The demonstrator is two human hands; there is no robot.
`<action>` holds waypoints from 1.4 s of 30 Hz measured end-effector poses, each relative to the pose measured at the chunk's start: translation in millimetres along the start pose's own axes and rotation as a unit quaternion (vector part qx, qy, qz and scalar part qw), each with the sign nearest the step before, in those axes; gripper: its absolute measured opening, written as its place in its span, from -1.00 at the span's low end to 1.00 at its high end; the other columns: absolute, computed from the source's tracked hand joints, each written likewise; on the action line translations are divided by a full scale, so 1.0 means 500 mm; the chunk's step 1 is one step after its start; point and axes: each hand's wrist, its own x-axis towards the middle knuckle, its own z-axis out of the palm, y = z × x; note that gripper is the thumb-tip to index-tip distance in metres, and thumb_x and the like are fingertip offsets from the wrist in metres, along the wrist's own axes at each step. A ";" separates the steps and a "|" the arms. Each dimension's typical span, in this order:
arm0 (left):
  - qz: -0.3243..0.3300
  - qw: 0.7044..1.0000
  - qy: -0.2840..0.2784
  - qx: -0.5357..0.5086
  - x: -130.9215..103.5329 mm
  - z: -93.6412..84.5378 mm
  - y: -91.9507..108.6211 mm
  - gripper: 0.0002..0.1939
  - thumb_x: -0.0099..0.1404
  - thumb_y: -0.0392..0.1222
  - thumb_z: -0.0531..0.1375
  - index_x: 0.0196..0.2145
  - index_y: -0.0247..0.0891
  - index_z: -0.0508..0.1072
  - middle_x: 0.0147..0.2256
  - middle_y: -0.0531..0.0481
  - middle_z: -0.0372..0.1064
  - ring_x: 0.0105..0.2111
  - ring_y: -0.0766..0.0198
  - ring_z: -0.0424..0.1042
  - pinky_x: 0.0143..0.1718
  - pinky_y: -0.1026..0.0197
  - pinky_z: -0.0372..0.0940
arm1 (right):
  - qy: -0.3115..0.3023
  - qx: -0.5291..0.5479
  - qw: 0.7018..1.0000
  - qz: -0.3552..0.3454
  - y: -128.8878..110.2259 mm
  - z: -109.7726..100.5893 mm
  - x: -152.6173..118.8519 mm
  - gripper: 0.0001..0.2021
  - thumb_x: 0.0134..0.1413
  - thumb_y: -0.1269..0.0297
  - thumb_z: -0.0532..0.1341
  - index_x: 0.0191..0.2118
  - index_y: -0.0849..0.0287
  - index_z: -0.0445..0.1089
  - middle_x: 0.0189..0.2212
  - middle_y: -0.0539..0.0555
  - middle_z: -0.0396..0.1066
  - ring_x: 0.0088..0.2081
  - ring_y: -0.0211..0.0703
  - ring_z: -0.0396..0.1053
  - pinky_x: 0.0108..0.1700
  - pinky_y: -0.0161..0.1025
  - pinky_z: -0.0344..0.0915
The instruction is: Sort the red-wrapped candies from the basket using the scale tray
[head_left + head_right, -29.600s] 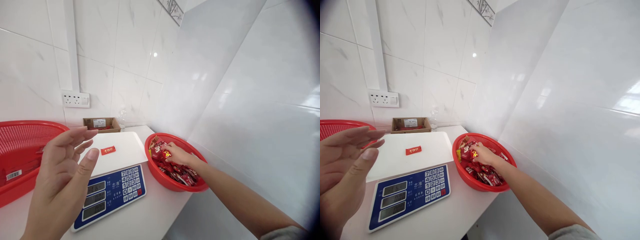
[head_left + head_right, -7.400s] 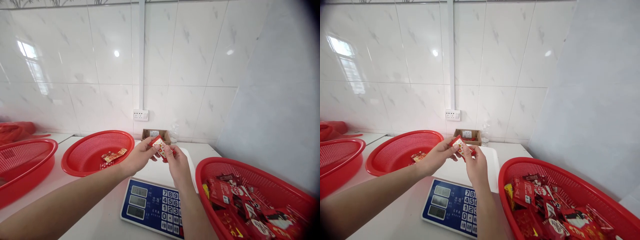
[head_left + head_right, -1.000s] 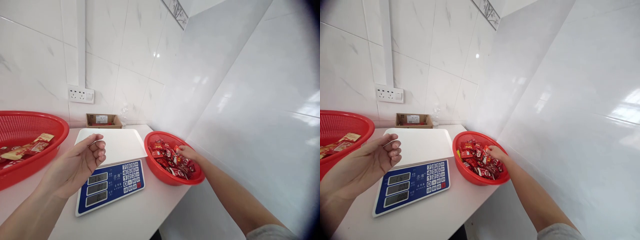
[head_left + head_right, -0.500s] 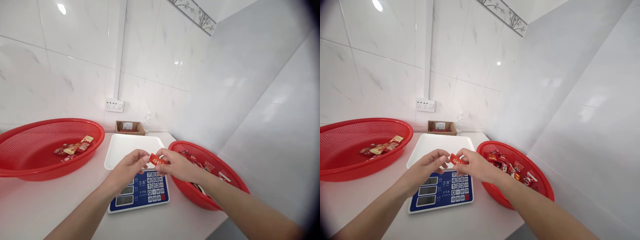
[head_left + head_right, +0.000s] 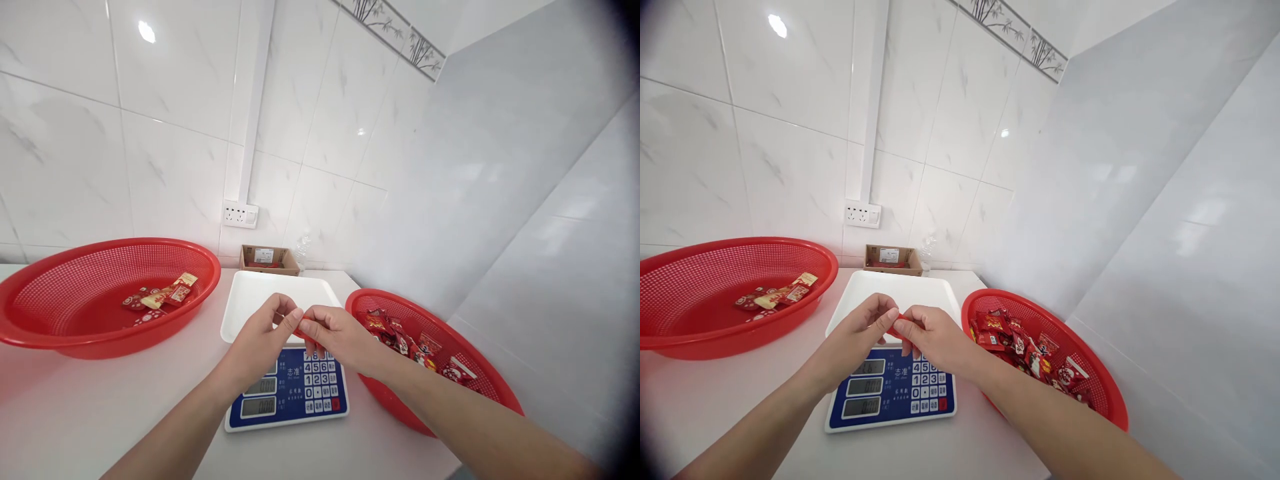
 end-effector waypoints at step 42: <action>0.032 0.995 -0.021 -0.094 0.023 0.002 -0.029 -0.56 0.26 0.16 0.04 -0.59 -0.21 0.20 -0.60 0.07 0.27 -0.51 0.27 0.26 -0.43 0.24 0.10 | 0.034 0.091 0.993 -0.073 -0.003 0.045 0.042 -0.48 0.13 -0.23 -0.05 -0.53 0.16 0.18 -0.68 -0.08 0.17 -0.62 -0.33 0.10 -0.55 -0.32 0.06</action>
